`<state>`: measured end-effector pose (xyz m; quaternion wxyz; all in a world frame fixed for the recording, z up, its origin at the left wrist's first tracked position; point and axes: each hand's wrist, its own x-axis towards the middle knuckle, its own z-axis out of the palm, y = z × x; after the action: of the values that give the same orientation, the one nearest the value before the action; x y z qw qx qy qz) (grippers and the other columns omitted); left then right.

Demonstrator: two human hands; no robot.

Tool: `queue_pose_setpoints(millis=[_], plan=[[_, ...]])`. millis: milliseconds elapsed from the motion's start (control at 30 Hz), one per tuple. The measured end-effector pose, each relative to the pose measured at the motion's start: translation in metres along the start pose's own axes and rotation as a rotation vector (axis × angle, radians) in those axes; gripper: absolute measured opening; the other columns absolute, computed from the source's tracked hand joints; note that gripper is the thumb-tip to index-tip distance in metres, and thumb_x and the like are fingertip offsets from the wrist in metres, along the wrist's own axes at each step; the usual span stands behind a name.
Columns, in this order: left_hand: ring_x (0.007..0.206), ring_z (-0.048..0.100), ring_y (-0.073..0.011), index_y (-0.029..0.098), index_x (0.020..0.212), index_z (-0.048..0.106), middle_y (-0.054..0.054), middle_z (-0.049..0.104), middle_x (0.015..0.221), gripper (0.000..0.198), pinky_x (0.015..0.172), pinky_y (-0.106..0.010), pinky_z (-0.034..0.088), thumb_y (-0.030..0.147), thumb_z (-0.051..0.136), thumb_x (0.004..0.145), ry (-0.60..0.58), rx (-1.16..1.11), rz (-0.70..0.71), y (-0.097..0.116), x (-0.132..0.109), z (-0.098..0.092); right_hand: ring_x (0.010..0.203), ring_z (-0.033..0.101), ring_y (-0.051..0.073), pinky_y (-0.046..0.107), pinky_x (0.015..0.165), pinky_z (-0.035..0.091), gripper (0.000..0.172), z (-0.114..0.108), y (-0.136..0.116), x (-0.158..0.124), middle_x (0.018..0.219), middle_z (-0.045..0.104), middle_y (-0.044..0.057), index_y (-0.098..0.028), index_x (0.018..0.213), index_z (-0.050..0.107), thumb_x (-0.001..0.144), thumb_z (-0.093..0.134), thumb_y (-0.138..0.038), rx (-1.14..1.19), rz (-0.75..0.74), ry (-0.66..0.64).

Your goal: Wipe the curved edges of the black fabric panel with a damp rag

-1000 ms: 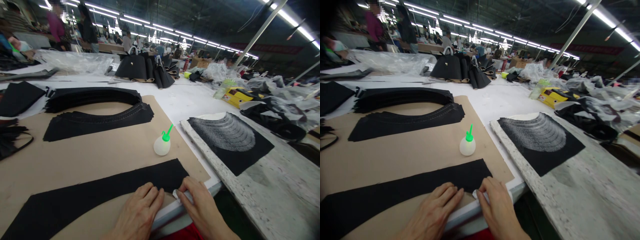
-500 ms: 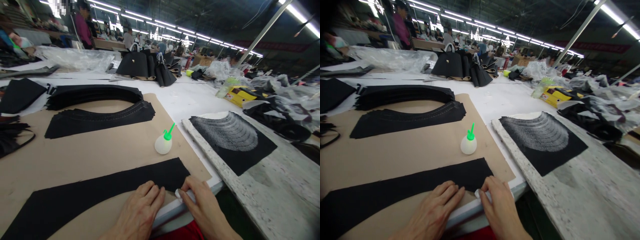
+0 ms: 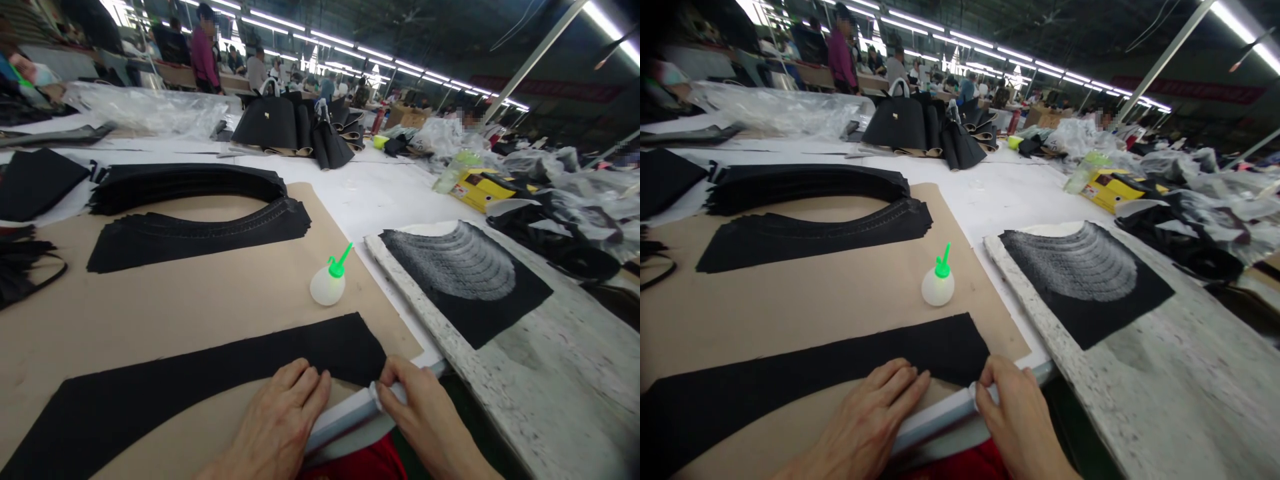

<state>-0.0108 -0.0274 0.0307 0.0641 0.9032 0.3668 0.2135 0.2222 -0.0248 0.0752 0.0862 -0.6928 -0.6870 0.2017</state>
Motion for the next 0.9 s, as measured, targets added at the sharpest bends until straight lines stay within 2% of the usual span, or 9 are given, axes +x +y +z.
queue_pose_setpoints(millis=[100,267,367,500,600,733,800,900], plan=[[0.108,0.055,-0.0278,0.011,0.130,0.049,-0.010,0.064,0.113,0.054,0.089,-0.041,0.055,0.002,0.045,0.077,-0.008,-0.003,-0.004,0.000,0.000,0.000,0.066,0.056,0.019,0.032,0.067,0.034,0.015,-0.009,0.002,-0.003,0.063,0.060,-0.002,-0.024,0.066,0.052,0.080,0.052,-0.025,-0.013,-0.002,0.022],[0.107,0.055,-0.0269,0.011,0.129,0.050,-0.010,0.064,0.111,0.050,0.088,-0.039,0.054,0.004,0.044,0.080,0.014,0.008,0.004,0.001,-0.001,-0.001,0.072,0.058,0.020,0.032,0.071,0.036,0.018,-0.001,-0.023,0.008,0.072,0.064,-0.001,-0.024,0.069,0.055,0.085,0.051,-0.030,0.073,-0.101,0.005],[0.106,0.055,-0.0265,0.010,0.128,0.050,-0.010,0.065,0.110,0.048,0.089,-0.038,0.054,0.006,0.044,0.081,0.041,0.014,0.012,0.001,-0.001,0.000,0.069,0.057,0.020,0.031,0.067,0.036,0.017,0.005,-0.006,0.007,0.068,0.063,-0.001,-0.024,0.068,0.054,0.084,0.052,-0.030,0.038,-0.033,-0.007],[0.108,0.055,-0.0263,0.011,0.129,0.050,-0.009,0.064,0.112,0.050,0.089,-0.038,0.054,0.005,0.044,0.080,0.033,0.012,-0.004,0.001,-0.001,0.001,0.064,0.056,0.020,0.030,0.060,0.036,0.017,-0.007,0.025,-0.003,0.067,0.063,-0.001,-0.025,0.067,0.056,0.083,0.052,-0.031,-0.017,0.035,-0.013],[0.108,0.054,-0.0266,0.012,0.129,0.050,-0.009,0.064,0.113,0.050,0.090,-0.038,0.053,0.005,0.044,0.081,0.032,0.013,-0.007,0.001,-0.001,0.001,0.068,0.057,0.020,0.031,0.064,0.038,0.021,-0.013,0.008,-0.002,0.070,0.064,0.000,-0.025,0.070,0.058,0.087,0.050,-0.034,0.031,-0.062,0.047],[0.109,0.054,-0.0259,0.012,0.129,0.050,-0.009,0.064,0.113,0.050,0.092,-0.038,0.052,0.005,0.044,0.081,0.027,0.014,-0.005,0.001,-0.001,0.002,0.073,0.059,0.019,0.032,0.071,0.037,0.019,0.005,-0.023,0.004,0.074,0.064,-0.001,-0.025,0.072,0.056,0.089,0.050,-0.030,0.080,-0.174,0.043],[0.108,0.055,-0.0262,0.011,0.129,0.050,-0.009,0.064,0.112,0.050,0.091,-0.038,0.053,0.005,0.045,0.080,0.034,0.015,0.004,0.001,-0.001,0.001,0.072,0.059,0.019,0.032,0.070,0.038,0.017,0.012,-0.015,0.002,0.074,0.063,-0.001,-0.025,0.072,0.055,0.088,0.050,-0.030,0.064,-0.146,0.005],[0.108,0.055,-0.0264,0.011,0.130,0.049,-0.009,0.065,0.112,0.053,0.091,-0.038,0.053,0.003,0.045,0.078,0.031,0.010,0.001,0.001,-0.001,0.000,0.062,0.057,0.019,0.029,0.060,0.038,0.019,0.005,0.022,-0.008,0.065,0.061,-0.002,-0.025,0.069,0.053,0.086,0.050,-0.034,0.012,0.011,-0.002]])
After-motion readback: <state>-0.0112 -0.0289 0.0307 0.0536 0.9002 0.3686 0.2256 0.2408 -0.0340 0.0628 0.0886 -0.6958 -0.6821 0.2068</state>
